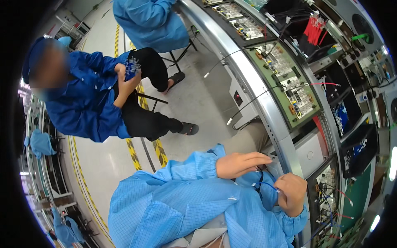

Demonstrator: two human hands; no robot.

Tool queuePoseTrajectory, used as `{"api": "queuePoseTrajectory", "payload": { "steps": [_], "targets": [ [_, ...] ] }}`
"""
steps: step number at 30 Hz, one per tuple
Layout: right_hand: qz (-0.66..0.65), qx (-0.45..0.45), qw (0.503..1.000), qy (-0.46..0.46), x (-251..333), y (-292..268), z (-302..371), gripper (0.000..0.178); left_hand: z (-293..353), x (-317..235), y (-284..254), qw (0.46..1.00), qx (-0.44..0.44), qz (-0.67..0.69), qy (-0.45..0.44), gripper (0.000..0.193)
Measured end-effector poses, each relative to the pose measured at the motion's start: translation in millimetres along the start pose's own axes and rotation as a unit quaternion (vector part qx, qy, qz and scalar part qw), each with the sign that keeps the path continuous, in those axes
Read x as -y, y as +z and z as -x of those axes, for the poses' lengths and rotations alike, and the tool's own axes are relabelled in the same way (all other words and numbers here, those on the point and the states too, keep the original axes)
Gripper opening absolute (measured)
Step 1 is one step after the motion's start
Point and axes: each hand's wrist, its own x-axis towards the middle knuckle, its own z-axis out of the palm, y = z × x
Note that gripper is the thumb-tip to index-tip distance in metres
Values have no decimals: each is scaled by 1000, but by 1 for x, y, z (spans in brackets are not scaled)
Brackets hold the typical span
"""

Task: Bundling and tying sets of electrical wires at a manual assembly station.

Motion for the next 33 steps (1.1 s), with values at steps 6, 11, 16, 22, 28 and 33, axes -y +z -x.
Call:
{"api": "queuePoseTrajectory", "payload": {
  "steps": [6, 11, 16, 22, 28, 33],
  "targets": [
    [-33, 19, 999, -29, -3, 8, -5, 12, -14, -6, 8, 994, 14, 18, 109, 31],
    [-61, -17, 996, -64, -1, 15, -10, 13, -29, -18, -7, 978, 75, 62, 187, 9],
    [-45, -58, 996, -41, -12, 14, -2, 20, -28, -51, -42, 970, 89, -57, 219, 11],
    [-2, -123, 991, 41, -36, 6, 21, 23, -9, -59, -129, 938, -77, -259, 214, 13],
    [20, -125, 991, 53, -37, 12, 14, 23, -21, -33, -163, 913, -359, -136, 136, 11],
    [44, -118, 991, 46, -36, 7, 14, 23, -79, -5, -194, 930, -338, -15, 144, 10]
  ]
}}
